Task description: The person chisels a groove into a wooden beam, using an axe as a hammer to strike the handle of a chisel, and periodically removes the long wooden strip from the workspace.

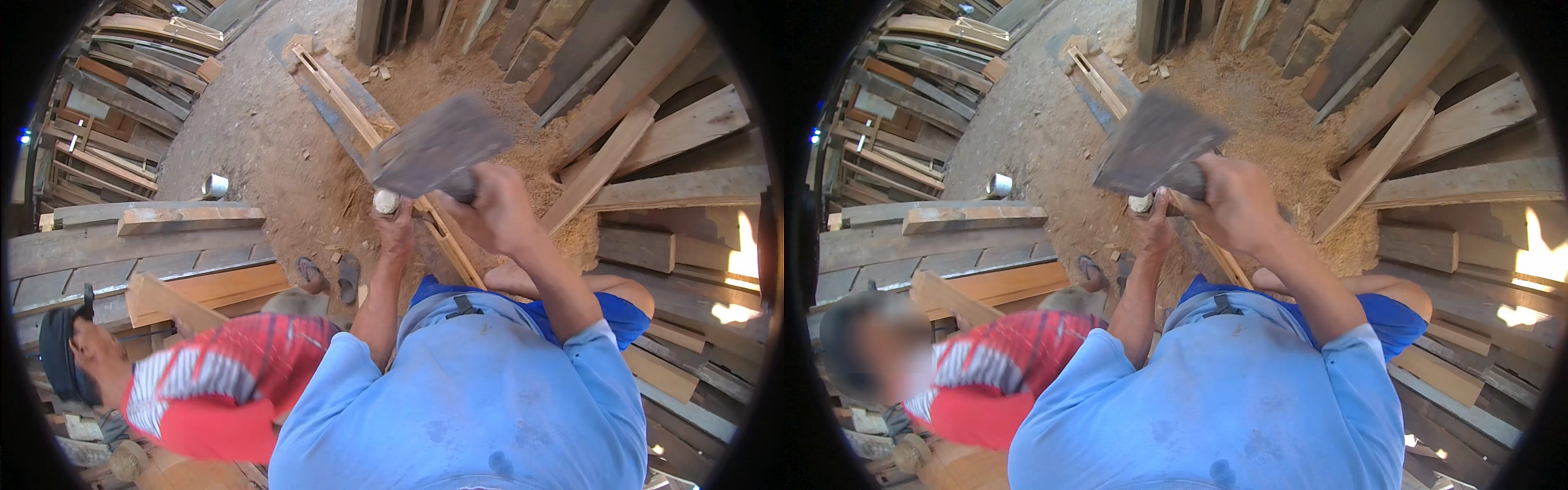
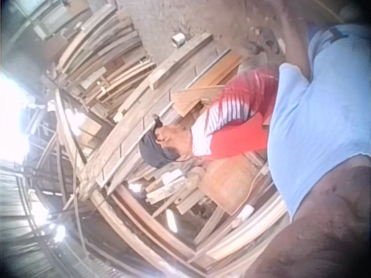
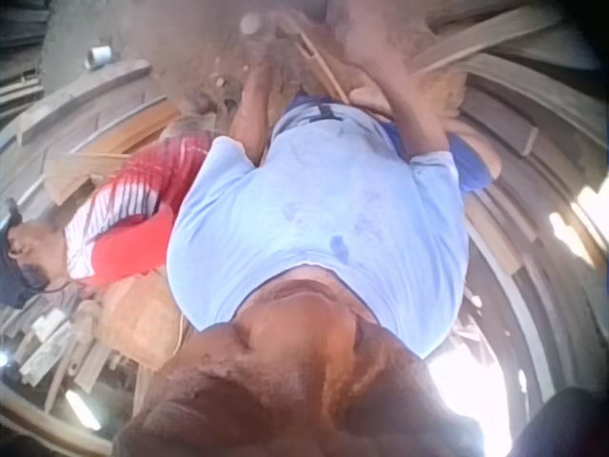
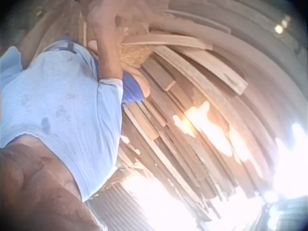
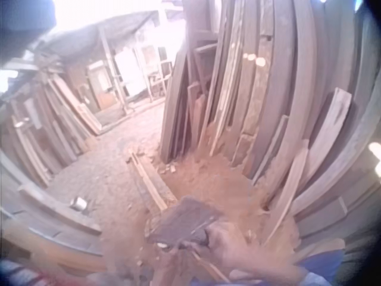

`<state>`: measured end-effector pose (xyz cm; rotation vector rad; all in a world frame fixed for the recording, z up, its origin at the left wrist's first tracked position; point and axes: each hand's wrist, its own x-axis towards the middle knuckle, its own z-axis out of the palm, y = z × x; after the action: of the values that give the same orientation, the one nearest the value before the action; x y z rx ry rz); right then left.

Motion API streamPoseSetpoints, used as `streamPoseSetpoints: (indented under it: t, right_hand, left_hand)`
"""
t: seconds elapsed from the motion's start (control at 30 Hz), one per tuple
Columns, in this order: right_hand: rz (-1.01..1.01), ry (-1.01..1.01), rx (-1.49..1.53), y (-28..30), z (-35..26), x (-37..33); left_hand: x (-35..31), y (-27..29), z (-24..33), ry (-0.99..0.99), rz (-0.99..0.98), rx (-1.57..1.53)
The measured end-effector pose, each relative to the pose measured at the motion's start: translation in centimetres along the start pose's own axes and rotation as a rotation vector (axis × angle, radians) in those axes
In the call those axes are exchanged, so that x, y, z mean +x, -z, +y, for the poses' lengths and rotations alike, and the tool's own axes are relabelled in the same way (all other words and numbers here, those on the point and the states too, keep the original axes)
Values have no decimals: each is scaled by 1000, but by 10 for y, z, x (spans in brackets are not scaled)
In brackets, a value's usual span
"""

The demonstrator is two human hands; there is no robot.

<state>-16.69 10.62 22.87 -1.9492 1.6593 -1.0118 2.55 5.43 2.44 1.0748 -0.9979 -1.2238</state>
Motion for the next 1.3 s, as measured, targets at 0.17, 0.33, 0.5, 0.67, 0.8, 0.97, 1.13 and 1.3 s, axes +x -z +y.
streamPoseSetpoints:
  t: [0.17, 0.33, 0.5, 0.67, 0.8, 0.97, 1.13, 1.3]
  right_hand:
    - [-424, 67, -379, -55, 27, 41]
    - [-295, 119, -222, -19, -13, 53]
    - [-158, 217, -63, -22, 28, 43]
    - [-484, -86, -359, -27, 44, 26]
    - [-335, -193, -65, 1, 20, 18]
    - [-120, -78, 218, 19, 10, 14]
    - [-118, -96, 329, 34, -10, 12]
    - [-73, -34, 361, 23, -14, 18]
  left_hand:
    - [-8, -6, -3, 42, 44, -115]
    - [-10, 0, -13, 80, -24, -91]
    - [-11, -9, -4, 68, -141, -6]
    - [-16, -24, -20, -157, -187, 355]
    - [0, -25, -22, 51, -150, 126]
    - [-19, -17, -11, -101, -192, 291]
    - [-21, -6, -5, -61, -133, 157]
    - [1, 1, 14, -30, -93, 19]
